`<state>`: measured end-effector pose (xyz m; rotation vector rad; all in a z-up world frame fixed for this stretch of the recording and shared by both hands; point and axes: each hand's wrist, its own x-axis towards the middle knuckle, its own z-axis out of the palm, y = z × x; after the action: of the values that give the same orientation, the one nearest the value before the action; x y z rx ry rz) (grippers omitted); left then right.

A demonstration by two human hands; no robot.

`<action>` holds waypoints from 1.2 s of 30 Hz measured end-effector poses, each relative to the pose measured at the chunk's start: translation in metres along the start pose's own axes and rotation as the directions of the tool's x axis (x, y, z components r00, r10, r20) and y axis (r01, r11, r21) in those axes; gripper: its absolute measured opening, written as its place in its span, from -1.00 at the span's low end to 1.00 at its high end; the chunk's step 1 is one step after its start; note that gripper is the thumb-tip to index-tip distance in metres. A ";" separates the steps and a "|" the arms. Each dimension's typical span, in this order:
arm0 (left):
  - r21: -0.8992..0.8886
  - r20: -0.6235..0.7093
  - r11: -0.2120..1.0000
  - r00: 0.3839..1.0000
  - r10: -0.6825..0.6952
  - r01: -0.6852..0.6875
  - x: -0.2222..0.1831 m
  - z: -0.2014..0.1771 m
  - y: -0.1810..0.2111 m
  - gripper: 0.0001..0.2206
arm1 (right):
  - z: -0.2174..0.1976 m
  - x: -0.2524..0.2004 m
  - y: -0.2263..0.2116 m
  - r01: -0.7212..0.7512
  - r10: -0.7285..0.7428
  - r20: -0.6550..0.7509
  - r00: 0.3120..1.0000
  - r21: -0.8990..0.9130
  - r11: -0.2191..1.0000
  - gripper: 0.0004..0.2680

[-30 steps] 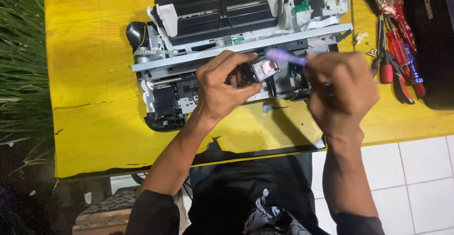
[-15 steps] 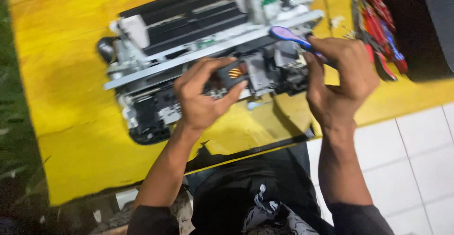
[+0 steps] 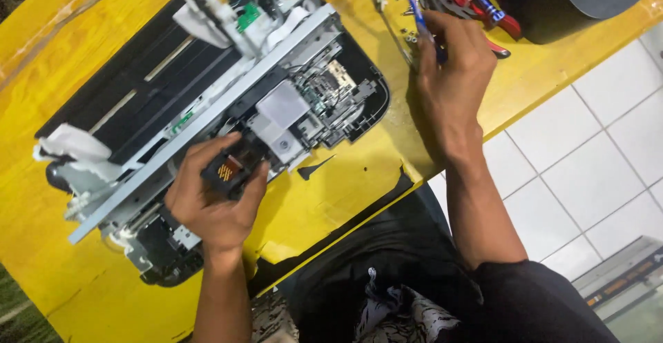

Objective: Removing ink cartridges from a printer, cleaning the contact points with a small brush, and reinstalling them into the carriage.

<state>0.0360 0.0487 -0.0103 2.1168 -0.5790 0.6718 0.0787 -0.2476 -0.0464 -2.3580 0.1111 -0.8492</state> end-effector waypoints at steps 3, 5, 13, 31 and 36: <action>0.005 0.038 0.999 0.998 -0.040 0.040 -0.002 0.001 0.001 -0.62 | 0.009 0.005 0.019 -0.038 0.043 0.035 0.998 -0.137 0.990 -0.91; 0.039 0.042 0.997 0.997 -0.065 0.063 -0.001 0.002 0.004 -0.62 | 0.014 0.010 0.025 -0.034 0.042 0.046 0.998 -0.152 0.988 -0.91; 0.090 0.049 0.992 0.995 -0.091 0.087 0.002 0.001 0.008 -0.62 | 0.028 0.010 0.044 0.005 0.005 0.040 0.999 -0.254 0.967 -0.86; -0.072 0.015 0.996 0.999 -0.049 0.050 -0.003 -0.003 0.005 -0.64 | 0.023 0.007 0.069 0.109 -0.111 0.012 0.994 -0.293 0.950 -0.81; -0.062 0.028 0.997 0.998 -0.050 0.052 -0.005 -0.004 0.002 -0.64 | 0.017 0.011 0.087 0.090 -0.109 -0.021 0.994 -0.418 0.904 -0.89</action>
<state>0.0298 0.0512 -0.0103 2.0771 -0.5516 0.5908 0.1084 -0.3116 -0.1015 -2.7638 0.2093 -1.0076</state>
